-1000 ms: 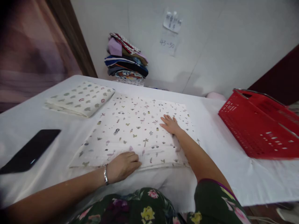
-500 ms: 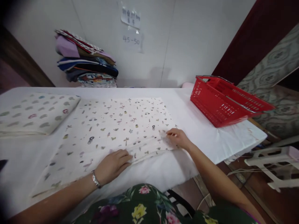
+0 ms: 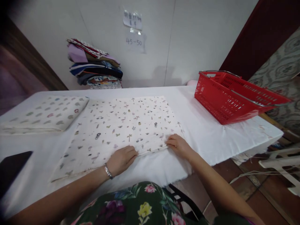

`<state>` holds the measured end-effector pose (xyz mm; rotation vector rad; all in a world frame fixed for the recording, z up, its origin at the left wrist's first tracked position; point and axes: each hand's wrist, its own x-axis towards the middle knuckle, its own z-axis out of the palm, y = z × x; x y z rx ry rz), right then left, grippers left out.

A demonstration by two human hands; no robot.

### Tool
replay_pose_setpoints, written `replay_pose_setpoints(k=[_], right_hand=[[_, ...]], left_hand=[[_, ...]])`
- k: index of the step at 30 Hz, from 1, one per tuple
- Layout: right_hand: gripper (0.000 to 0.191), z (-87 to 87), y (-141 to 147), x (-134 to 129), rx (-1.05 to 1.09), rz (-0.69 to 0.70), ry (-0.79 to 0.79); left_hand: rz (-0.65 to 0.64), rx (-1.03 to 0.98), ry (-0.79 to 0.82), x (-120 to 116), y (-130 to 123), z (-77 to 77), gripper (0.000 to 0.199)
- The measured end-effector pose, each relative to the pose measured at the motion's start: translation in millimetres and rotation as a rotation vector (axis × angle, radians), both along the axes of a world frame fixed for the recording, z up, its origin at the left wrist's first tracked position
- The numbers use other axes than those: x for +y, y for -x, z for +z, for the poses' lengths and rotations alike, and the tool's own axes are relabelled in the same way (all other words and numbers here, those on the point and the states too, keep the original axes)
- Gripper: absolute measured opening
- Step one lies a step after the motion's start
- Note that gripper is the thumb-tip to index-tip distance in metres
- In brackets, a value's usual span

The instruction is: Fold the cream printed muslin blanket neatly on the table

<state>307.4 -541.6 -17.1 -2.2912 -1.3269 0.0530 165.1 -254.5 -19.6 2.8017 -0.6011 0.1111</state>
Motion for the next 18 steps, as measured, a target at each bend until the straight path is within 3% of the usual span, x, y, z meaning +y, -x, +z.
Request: replay_pose_setpoints(k=[5,8,11,15,18], right_hand=[[0.026,-1.2,2.8,-3.7,0.159,-0.048,-0.053],[0.03,3.8,-2.1,1.5,0.303,-0.116,-0.143],[0.027,7.2,-6.9,13.0,0.303,-0.137,-0.225],[0.025,1.5,-3.4,24.4,0.146,0.042,-0.081],[0.026,-6.0,3.0,22.7,0.109,0.049,-0.041]], left_hand=[[-0.017,0.055,0.063,3.7,-1.2,3.1,0.025],[-0.004,0.021,0.119,4.0,-14.7,9.6,0.029],[0.031,0.009,0.122,-0.2,-45.1,13.6,0.033],[0.073,0.128,0.053,-2.1,-96.5,5.1,0.042],[0.134,0.201,0.014,6.0,-122.5,-7.0,0.052]])
